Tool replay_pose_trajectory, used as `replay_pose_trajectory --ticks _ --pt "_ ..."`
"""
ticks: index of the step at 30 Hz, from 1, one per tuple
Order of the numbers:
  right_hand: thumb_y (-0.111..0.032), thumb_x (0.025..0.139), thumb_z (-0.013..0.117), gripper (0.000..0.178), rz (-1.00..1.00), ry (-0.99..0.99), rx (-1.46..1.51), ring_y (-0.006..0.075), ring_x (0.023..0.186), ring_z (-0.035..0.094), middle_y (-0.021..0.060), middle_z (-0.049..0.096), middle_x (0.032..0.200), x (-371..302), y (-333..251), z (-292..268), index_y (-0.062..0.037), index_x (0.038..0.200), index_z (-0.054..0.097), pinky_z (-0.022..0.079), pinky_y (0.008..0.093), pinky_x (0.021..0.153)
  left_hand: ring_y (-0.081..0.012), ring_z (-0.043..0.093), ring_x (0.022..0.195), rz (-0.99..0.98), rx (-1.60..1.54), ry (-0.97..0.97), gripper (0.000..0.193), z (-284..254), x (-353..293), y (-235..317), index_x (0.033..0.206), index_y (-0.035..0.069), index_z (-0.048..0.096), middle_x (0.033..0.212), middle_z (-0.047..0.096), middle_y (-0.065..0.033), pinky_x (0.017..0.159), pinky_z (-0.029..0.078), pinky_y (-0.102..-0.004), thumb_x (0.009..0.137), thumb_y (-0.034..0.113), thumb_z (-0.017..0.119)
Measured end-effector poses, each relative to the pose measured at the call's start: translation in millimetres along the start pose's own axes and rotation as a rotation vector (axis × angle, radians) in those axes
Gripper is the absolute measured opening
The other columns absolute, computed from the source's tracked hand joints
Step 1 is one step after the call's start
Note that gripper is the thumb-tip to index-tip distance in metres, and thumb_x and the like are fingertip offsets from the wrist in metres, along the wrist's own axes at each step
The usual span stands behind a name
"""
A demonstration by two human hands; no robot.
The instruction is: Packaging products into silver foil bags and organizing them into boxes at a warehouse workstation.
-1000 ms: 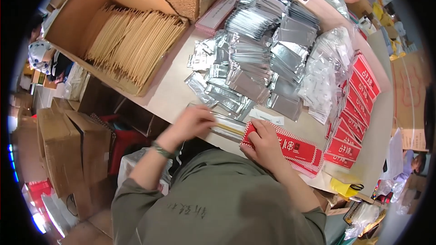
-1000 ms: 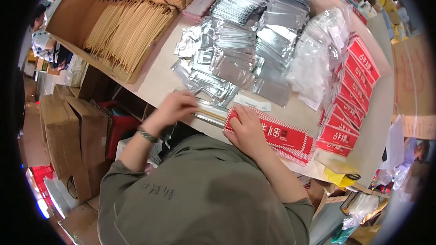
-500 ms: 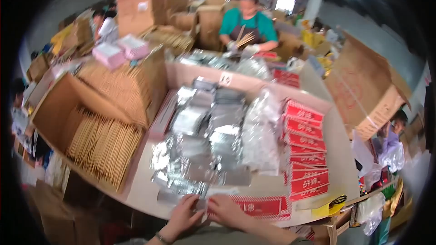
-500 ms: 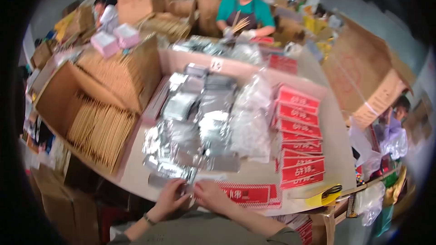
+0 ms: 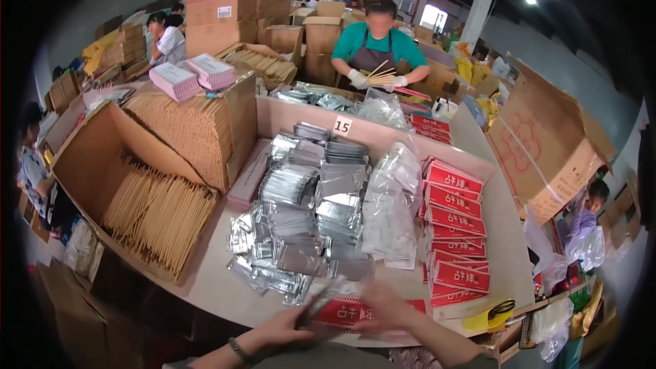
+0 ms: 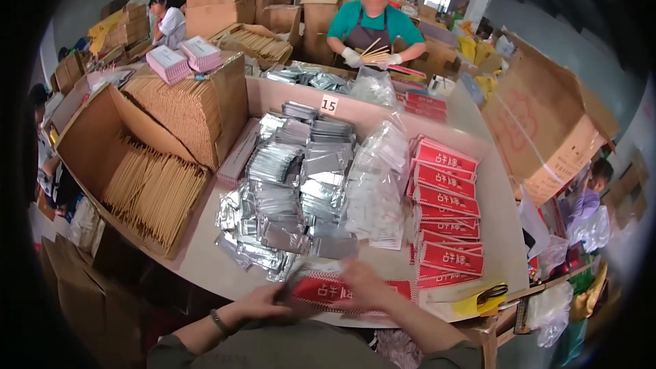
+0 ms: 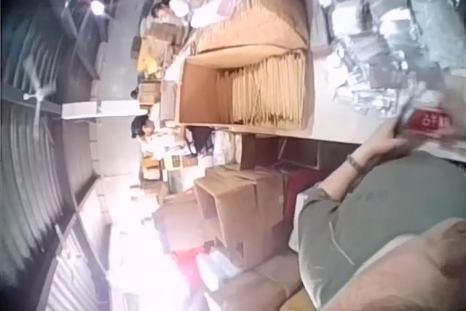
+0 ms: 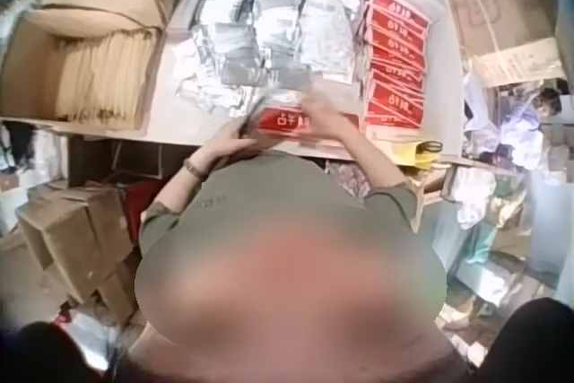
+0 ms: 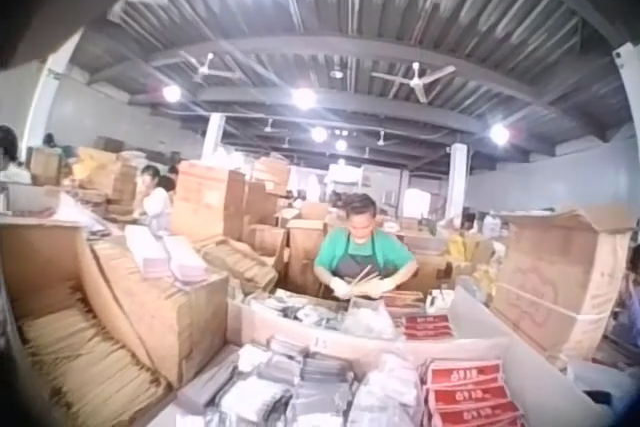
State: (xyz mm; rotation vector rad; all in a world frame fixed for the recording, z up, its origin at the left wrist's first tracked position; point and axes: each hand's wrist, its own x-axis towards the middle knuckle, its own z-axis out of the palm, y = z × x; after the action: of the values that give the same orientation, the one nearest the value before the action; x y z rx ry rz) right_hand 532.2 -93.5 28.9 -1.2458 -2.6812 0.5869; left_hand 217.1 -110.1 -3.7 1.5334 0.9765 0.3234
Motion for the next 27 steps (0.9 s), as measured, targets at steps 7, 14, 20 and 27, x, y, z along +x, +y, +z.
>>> replay_pose_trajectory --ticks 7,14,20,27 --pt "-0.040 0.082 0.066 0.049 -0.070 0.123 0.104 0.0407 0.111 0.056 0.0191 0.060 0.116 31.9 -45.5 10.8 -0.0017 0.111 0.058 0.046 0.0485 0.094 -0.0292 0.056 0.108 0.263 0.076 -0.255 0.051 26.6 31.3 14.4 0.121 0.002 0.056 0.118 0.057 -0.0161 0.091 0.046 -0.0394 0.074 0.017 0.069" --pt "-0.036 0.089 0.064 0.034 0.523 0.072 0.146 0.0370 0.075 0.063 0.0176 0.064 0.077 47.2 -56.6 20.1 -0.0030 0.081 0.063 0.050 0.0458 0.068 -0.0377 0.062 0.088 -0.099 0.510 0.586 0.041 -12.6 8.0 -0.9 0.107 0.004 0.056 0.095 0.063 -0.0163 0.074 0.051 -0.0452 0.075 0.023 0.073" --pt "-0.026 0.088 0.059 0.025 0.543 0.151 0.160 0.0379 0.073 0.064 0.0189 0.064 0.072 49.1 -56.8 41.0 -0.0034 0.078 0.065 0.050 0.0489 0.066 -0.0359 0.063 0.093 -0.021 0.576 0.436 0.060 -5.6 -15.8 -8.6 0.124 0.006 0.056 0.102 0.063 -0.0146 0.078 0.051 -0.0428 0.069 0.016 0.079" --pt "-0.024 0.084 0.057 0.023 0.373 0.004 0.260 0.0379 0.073 0.065 0.0189 0.065 0.073 77.0 -83.2 51.5 -0.0034 0.078 0.066 0.051 0.0493 0.068 -0.0348 0.062 0.092 0.183 0.833 0.130 0.074 -39.3 -6.3 12.7 0.131 0.007 0.054 0.103 0.063 -0.0141 0.078 0.050 -0.0414 0.066 0.028 0.084"
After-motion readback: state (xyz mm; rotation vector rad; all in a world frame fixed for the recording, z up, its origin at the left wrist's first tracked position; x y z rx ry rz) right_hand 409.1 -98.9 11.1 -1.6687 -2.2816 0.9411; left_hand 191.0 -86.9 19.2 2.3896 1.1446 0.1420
